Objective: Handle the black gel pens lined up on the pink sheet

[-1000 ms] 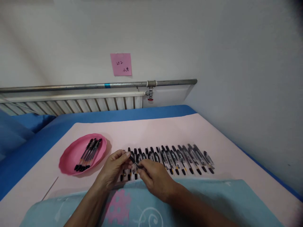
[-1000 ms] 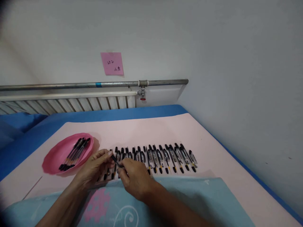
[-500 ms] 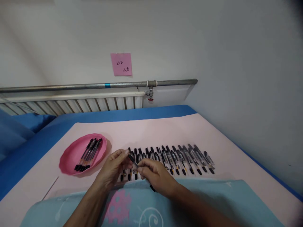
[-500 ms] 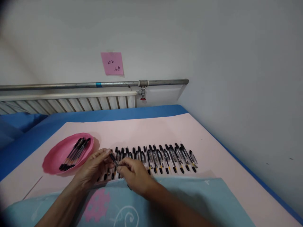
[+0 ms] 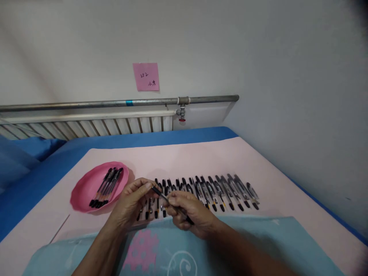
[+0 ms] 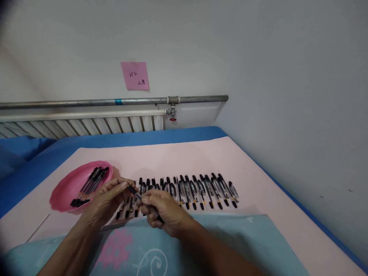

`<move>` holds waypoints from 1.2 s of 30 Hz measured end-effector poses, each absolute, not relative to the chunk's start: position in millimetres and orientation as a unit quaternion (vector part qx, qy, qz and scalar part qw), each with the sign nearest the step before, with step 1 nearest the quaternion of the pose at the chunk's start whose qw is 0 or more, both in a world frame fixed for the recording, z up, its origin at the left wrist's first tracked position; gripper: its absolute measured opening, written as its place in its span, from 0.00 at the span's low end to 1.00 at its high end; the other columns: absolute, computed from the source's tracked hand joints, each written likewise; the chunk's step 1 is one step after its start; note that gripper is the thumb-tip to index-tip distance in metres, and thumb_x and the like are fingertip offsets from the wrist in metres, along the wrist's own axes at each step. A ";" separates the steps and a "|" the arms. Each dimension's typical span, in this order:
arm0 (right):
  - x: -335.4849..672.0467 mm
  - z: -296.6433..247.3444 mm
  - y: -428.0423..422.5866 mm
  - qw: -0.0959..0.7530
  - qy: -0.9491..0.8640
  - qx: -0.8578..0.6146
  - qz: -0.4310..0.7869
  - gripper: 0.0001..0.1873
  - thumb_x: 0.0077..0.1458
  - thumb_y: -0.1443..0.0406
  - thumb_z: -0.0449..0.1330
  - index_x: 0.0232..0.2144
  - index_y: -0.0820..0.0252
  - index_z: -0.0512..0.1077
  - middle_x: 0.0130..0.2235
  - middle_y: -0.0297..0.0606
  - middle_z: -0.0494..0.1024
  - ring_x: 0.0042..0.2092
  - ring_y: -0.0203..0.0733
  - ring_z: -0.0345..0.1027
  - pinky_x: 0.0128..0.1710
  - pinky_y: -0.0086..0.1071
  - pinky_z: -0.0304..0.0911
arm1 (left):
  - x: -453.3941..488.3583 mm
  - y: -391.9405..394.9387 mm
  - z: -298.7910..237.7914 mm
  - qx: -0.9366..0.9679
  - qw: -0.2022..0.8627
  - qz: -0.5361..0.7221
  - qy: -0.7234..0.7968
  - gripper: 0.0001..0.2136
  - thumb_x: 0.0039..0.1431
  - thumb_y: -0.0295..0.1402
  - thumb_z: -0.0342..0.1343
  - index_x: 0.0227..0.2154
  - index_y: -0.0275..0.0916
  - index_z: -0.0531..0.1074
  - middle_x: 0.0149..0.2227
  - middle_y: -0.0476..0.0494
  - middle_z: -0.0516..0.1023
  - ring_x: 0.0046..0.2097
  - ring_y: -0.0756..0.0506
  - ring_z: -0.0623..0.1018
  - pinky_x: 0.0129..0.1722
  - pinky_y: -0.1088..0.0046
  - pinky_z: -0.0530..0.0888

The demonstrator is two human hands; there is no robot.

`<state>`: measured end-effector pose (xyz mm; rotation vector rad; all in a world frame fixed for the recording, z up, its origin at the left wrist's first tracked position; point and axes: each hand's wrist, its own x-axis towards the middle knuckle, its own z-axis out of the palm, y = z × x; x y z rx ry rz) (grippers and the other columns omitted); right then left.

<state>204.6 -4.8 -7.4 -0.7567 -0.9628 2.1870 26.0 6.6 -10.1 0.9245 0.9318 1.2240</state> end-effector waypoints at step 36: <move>198.8 -23.9 -11.8 0.322 -0.635 -0.404 0.575 0.06 0.51 0.65 0.53 0.28 0.63 0.67 0.21 0.30 0.60 0.23 0.31 0.51 0.20 0.24 0.44 | 3.6 15.3 -10.7 0.400 0.554 0.485 0.545 0.13 0.47 0.41 0.55 0.20 0.37 0.62 0.17 0.51 0.66 0.17 0.52 0.64 0.17 0.77 0.62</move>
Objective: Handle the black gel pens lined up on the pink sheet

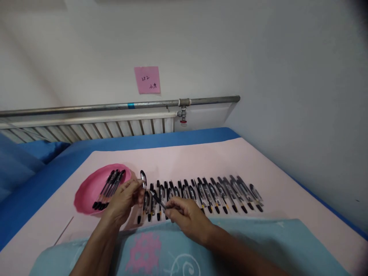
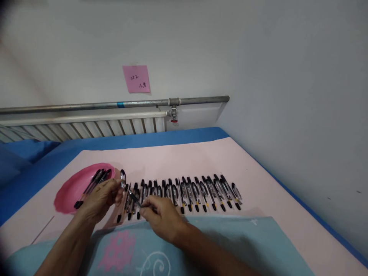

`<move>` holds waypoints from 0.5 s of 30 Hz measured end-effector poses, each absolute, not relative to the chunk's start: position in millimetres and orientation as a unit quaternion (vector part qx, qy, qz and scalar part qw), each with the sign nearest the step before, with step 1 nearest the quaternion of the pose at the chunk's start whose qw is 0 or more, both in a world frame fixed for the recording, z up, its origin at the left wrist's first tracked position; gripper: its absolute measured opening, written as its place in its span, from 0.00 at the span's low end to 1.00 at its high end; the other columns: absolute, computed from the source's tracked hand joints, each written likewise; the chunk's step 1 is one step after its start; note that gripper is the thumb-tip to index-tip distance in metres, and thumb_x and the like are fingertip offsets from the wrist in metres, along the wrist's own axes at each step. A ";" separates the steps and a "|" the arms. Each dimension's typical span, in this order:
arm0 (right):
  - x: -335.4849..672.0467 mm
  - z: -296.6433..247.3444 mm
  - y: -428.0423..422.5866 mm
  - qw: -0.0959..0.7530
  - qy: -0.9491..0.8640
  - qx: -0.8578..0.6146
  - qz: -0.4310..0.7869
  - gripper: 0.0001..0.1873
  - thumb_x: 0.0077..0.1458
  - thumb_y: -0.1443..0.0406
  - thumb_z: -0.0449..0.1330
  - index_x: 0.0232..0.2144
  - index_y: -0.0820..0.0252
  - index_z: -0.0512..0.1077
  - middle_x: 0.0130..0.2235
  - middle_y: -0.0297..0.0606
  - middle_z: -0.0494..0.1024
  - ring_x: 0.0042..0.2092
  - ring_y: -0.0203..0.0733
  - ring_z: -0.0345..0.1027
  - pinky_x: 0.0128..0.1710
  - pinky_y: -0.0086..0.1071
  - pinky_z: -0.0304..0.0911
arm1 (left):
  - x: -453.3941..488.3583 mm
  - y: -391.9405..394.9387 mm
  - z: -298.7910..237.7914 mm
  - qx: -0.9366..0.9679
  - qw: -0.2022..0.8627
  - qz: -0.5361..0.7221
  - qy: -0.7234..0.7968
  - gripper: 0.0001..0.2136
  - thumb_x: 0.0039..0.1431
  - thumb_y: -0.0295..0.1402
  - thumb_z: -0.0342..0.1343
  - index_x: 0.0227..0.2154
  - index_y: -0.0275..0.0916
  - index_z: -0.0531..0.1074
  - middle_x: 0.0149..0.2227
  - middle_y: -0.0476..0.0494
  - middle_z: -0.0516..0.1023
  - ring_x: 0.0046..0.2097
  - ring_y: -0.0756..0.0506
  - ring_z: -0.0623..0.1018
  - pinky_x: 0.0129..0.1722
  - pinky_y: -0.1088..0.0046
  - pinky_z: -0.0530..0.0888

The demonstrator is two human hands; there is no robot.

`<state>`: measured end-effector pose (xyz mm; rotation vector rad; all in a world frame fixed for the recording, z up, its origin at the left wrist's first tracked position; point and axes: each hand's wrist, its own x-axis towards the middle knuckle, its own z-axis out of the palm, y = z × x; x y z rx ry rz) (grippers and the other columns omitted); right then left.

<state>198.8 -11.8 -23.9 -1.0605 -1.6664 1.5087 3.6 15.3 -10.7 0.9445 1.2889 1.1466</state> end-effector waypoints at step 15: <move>200.1 -17.7 -10.8 0.334 -0.657 -0.420 0.530 0.06 0.53 0.65 0.53 0.28 0.63 0.67 0.21 0.30 0.61 0.24 0.31 0.52 0.22 0.24 0.46 | 28.8 10.0 -12.3 0.307 0.648 0.517 0.467 0.14 0.47 0.41 0.56 0.20 0.36 0.61 0.17 0.53 0.63 0.17 0.54 0.63 0.16 0.79 0.61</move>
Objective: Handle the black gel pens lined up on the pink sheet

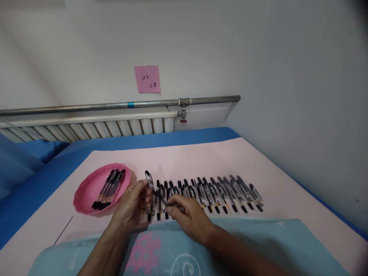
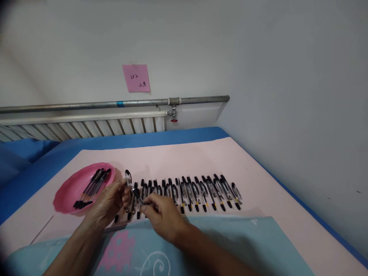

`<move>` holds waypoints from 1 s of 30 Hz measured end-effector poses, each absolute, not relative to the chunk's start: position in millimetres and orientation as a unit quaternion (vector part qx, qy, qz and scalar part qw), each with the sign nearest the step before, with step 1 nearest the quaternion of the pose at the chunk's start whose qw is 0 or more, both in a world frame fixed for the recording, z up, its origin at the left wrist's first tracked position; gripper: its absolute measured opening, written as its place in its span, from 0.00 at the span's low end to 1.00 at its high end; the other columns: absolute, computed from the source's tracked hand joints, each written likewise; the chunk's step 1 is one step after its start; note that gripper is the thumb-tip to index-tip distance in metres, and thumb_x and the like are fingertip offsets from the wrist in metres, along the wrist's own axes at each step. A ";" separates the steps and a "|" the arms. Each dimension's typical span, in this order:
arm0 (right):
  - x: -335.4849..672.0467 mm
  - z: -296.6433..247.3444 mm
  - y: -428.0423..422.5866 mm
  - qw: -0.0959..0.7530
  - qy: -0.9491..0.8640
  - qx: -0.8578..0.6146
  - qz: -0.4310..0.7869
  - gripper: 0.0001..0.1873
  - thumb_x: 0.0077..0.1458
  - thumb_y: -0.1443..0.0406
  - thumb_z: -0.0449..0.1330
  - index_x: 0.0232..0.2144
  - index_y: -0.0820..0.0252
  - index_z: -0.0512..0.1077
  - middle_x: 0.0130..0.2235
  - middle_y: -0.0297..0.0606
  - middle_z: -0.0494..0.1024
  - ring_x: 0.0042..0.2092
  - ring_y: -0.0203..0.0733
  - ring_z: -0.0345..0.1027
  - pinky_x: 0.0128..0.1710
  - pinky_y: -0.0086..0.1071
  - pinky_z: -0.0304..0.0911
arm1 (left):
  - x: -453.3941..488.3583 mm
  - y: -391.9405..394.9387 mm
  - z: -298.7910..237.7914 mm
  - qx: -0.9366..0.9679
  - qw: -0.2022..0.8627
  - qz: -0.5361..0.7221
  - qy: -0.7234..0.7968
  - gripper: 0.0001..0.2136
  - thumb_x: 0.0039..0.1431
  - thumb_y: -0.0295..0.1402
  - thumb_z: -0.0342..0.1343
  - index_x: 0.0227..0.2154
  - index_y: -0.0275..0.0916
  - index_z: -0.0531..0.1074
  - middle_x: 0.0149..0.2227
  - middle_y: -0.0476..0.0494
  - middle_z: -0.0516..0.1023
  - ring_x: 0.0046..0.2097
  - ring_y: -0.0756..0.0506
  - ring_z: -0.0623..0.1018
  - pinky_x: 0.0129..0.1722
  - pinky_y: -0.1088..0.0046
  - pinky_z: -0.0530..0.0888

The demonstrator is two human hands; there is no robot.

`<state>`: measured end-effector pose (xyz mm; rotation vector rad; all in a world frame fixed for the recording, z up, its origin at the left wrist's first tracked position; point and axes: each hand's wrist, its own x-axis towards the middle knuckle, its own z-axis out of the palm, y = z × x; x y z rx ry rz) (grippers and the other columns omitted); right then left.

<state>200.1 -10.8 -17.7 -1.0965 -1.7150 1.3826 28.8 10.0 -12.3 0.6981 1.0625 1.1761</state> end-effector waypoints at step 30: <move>194.7 -24.8 -4.3 0.393 -0.555 -0.409 0.608 0.08 0.47 0.62 0.55 0.27 0.63 0.64 0.23 0.32 0.65 0.23 0.31 0.55 0.22 0.24 0.50 | 60.5 1.5 -32.4 0.338 0.686 0.470 0.441 0.13 0.44 0.40 0.60 0.27 0.36 0.67 0.20 0.52 0.68 0.17 0.54 0.67 0.17 0.80 0.64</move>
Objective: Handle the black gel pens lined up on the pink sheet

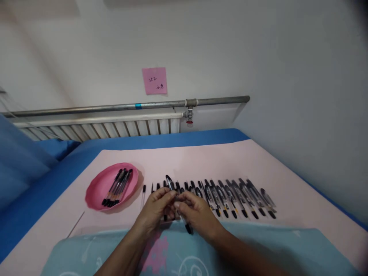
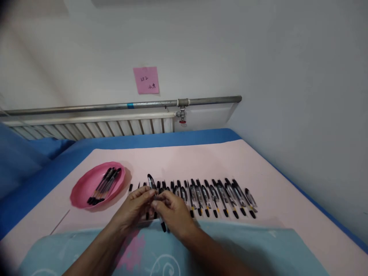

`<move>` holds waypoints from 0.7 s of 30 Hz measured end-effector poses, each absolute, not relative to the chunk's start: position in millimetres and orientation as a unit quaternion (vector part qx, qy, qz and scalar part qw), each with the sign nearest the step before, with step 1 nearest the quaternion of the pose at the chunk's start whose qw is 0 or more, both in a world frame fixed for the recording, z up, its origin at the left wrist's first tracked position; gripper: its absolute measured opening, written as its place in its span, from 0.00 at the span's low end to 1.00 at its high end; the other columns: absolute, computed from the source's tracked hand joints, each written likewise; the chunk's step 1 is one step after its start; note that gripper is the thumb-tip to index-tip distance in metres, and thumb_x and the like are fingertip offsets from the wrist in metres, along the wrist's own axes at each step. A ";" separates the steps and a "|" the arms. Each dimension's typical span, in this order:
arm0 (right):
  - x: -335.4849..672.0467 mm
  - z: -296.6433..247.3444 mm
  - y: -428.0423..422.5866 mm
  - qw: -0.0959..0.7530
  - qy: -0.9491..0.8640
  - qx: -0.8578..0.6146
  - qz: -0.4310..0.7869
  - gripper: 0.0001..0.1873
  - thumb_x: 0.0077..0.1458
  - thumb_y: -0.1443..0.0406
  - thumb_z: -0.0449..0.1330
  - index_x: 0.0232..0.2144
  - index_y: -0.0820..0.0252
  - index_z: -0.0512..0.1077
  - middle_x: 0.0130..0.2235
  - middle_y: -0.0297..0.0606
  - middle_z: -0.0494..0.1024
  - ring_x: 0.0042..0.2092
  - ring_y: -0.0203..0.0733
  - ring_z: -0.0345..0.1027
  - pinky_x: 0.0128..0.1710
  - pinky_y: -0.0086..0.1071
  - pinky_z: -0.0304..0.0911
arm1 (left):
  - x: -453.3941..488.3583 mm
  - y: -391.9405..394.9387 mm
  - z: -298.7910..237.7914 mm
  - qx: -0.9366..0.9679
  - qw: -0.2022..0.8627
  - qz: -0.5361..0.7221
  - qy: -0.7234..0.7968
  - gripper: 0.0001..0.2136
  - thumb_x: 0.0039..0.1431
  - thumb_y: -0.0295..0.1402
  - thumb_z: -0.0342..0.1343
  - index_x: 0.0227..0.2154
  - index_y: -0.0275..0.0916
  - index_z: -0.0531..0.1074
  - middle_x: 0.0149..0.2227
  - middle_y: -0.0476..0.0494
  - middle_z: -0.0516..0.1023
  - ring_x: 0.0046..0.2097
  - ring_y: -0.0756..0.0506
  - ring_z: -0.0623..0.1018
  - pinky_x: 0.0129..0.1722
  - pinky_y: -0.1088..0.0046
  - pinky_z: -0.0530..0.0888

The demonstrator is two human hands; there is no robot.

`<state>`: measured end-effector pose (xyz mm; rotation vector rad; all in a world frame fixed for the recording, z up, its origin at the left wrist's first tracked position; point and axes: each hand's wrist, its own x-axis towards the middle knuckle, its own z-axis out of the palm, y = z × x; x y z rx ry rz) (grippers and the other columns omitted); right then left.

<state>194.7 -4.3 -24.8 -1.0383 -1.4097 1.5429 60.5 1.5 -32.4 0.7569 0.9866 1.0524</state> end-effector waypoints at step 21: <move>199.0 -22.4 -6.9 0.318 -0.662 -0.418 0.535 0.06 0.53 0.63 0.53 0.30 0.60 0.66 0.25 0.33 0.64 0.26 0.34 0.56 0.25 0.26 0.51 | -107.1 47.4 -10.3 0.486 -0.016 0.081 0.870 0.18 0.58 0.38 0.39 0.39 0.33 0.70 0.39 0.31 0.74 0.40 0.36 0.73 0.33 0.66 0.66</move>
